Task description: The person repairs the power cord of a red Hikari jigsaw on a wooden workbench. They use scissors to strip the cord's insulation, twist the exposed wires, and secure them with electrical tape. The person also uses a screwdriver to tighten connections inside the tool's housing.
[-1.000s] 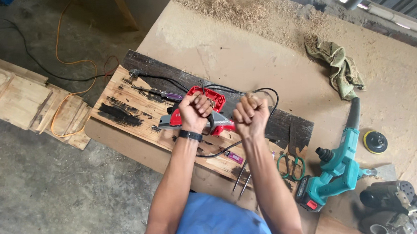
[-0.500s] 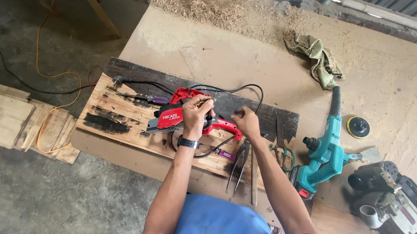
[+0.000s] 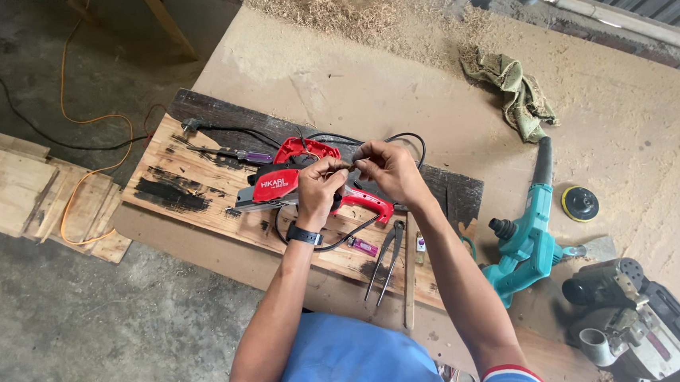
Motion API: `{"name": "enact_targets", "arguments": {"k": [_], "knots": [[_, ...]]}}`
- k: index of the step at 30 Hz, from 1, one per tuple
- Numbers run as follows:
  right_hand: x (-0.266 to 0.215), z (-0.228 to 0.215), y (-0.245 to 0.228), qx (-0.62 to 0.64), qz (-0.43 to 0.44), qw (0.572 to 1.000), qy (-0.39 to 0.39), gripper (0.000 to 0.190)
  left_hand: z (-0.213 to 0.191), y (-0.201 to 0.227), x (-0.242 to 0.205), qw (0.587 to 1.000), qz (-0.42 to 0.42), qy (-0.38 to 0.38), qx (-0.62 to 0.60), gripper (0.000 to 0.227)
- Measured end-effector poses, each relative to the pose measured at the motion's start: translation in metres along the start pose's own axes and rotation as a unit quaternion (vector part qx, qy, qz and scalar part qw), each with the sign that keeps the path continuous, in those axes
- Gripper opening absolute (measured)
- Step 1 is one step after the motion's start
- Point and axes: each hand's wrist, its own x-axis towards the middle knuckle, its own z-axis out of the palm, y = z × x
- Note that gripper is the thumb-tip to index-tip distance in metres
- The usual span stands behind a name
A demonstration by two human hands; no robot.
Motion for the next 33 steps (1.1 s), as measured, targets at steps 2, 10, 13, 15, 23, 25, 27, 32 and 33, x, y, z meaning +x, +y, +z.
{"name": "enact_targets", "arguments": {"k": [2, 10, 13, 15, 23, 25, 27, 32, 33], "knots": [[0.0, 0.001, -0.012, -0.012, 0.001, 1.0, -0.003, 0.011, 0.001, 0.002, 0.0, 1.0, 0.001, -0.002, 0.005, 0.011], [0.011, 0.001, 0.008, -0.263, -0.153, 0.952, 0.03, 0.012, -0.01, 0.017, 0.012, 0.988, 0.044, 0.015, 0.146, 0.013], [0.014, 0.001, -0.008, -0.285, -0.194, 0.939, 0.016, 0.013, -0.016, 0.02, 0.021, 0.984, 0.027, -0.008, 0.176, 0.013], [0.022, -0.002, -0.019, -0.286, -0.227, 0.931, -0.012, 0.014, -0.021, 0.016, 0.032, 0.991, -0.014, -0.056, 0.119, 0.011], [0.04, 0.005, -0.036, -0.308, -0.222, 0.925, -0.013, 0.014, -0.043, 0.03, 0.061, 0.984, -0.039, -0.133, 0.113, 0.01], [0.042, 0.01, -0.041, -0.312, -0.208, 0.927, -0.013, 0.015, -0.049, 0.026, 0.065, 0.979, -0.033, -0.146, 0.137, 0.011], [0.046, 0.014, -0.042, -0.328, -0.203, 0.922, -0.011, 0.016, -0.055, 0.015, 0.072, 0.975, -0.027, -0.162, 0.152, 0.013], [0.051, 0.024, -0.038, -0.305, -0.169, 0.937, -0.005, 0.015, -0.059, 0.019, 0.079, 0.971, -0.02, -0.16, 0.178, 0.01], [0.053, 0.027, -0.033, -0.307, -0.169, 0.936, 0.003, 0.016, -0.06, 0.017, 0.081, 0.972, -0.023, -0.151, 0.177, 0.01]]}}
